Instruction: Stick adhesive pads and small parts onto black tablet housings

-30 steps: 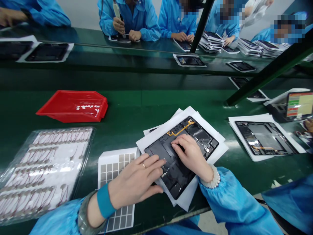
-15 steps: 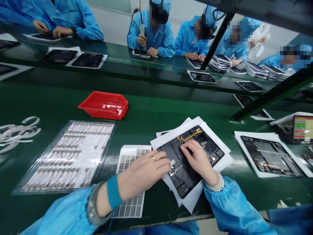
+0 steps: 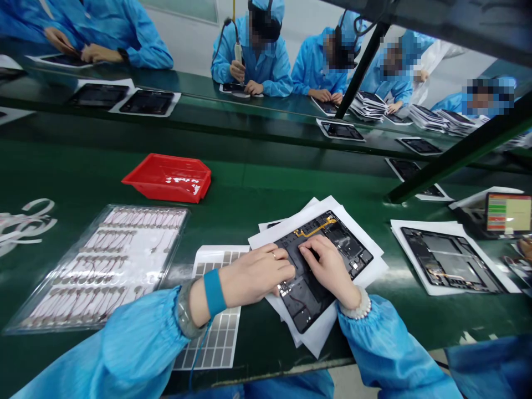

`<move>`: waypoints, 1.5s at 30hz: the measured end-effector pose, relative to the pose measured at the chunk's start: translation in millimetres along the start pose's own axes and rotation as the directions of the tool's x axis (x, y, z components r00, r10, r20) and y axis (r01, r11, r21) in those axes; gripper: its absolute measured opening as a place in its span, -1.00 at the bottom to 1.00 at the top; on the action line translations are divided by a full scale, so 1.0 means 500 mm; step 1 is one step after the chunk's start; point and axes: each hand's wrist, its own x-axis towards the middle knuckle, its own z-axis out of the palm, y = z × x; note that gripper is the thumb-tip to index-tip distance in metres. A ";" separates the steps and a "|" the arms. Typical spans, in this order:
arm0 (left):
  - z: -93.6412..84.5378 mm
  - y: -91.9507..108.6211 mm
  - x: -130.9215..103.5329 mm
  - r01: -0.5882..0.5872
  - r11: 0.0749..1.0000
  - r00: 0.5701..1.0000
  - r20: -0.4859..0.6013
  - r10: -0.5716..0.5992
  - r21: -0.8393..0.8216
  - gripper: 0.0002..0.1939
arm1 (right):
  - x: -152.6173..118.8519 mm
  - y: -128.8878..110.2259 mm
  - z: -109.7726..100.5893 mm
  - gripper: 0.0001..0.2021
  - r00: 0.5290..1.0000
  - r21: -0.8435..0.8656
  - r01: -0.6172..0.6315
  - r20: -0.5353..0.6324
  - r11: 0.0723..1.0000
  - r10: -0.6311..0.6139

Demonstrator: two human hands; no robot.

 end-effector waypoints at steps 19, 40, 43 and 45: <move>0.000 -0.008 0.014 0.000 0.996 0.997 0.072 0.007 -0.086 -0.77 | 0.000 0.001 0.001 -0.82 1.000 0.000 -0.023 0.005 1.000 0.023; -0.054 -0.035 -0.438 0.899 0.434 0.432 -0.280 -0.857 0.060 -0.77 | 0.055 -0.117 -0.050 -0.71 0.937 0.002 0.268 0.233 0.964 -0.261; -0.041 -0.078 -0.386 0.929 0.362 0.368 -0.278 -0.887 0.075 -0.78 | 0.084 -0.213 -0.034 -0.76 0.880 0.031 0.318 0.362 0.947 -0.308; -0.038 -0.105 -0.367 0.936 0.342 0.350 -0.260 -0.900 0.078 -0.79 | 0.094 -0.255 -0.021 -0.77 0.844 0.053 0.358 0.408 0.932 -0.347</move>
